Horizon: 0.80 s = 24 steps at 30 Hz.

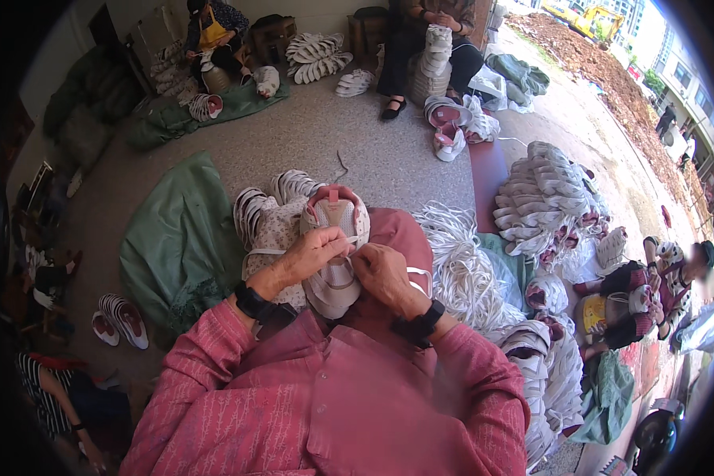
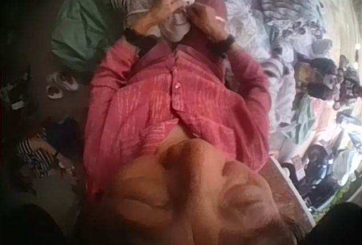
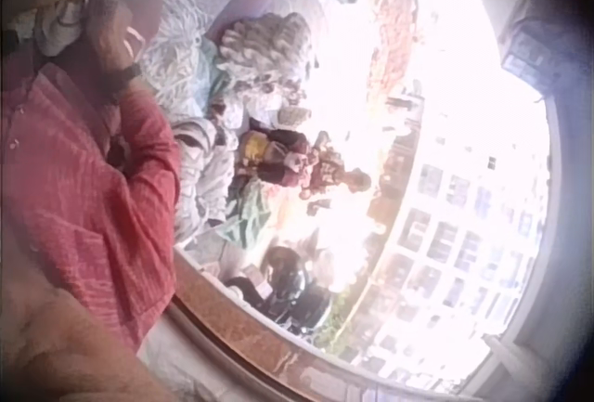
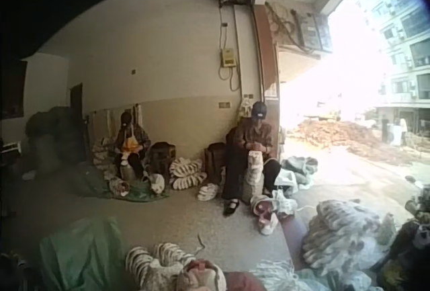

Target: The person is sitting on the floor in a workshop environment, lacing a white sneaker. They thread a white shoelace through the eyelets of the shoe, pull the lace tight, and adjust the fit. Other workers are visible in the background performing similar tasks.

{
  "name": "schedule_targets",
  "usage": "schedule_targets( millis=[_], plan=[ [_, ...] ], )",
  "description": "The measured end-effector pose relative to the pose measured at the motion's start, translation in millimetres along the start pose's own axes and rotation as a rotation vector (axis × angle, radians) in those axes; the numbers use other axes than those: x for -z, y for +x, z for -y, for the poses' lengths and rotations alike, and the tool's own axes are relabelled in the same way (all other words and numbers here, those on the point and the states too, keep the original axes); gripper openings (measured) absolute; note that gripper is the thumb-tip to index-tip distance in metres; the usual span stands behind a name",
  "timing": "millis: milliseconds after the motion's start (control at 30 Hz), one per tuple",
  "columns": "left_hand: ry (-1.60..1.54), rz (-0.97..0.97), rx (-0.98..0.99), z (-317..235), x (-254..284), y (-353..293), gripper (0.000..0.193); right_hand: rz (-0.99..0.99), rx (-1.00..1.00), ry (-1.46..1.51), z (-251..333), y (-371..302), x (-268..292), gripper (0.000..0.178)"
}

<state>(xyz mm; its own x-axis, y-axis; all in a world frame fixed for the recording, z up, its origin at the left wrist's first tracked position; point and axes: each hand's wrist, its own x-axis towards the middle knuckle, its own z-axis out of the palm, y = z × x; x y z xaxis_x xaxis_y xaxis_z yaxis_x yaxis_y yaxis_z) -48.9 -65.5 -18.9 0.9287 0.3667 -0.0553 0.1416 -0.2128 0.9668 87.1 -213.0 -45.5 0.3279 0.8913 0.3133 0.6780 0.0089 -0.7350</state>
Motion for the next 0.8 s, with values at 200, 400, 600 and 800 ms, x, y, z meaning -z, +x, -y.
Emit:
schedule_targets(
  millis=[200, 400, 600, 800],
  plan=[
    [0.067, -0.02, -0.065, 0.5, -0.5, -4.7, 0.025, 0.078, 0.085, -0.285, 14.2, 12.0, 20.8, 0.018],
    [0.466, -0.176, -0.483, -10.7, -7.0, -20.4, 0.017, 0.161, 0.494, -0.479, 14.3, 37.2, 45.5, 0.038],
    [0.75, -0.078, -0.705, -28.0, 2.9, -23.2, 0.015, 0.257, 0.538, -0.473, 13.1, 50.8, 41.5, 0.035],
    [0.945, -0.079, -0.733, -9.3, 8.5, -21.3, 0.02, 0.356, 0.423, -0.519, 11.5, 48.3, 36.5, 0.03]
  ],
)
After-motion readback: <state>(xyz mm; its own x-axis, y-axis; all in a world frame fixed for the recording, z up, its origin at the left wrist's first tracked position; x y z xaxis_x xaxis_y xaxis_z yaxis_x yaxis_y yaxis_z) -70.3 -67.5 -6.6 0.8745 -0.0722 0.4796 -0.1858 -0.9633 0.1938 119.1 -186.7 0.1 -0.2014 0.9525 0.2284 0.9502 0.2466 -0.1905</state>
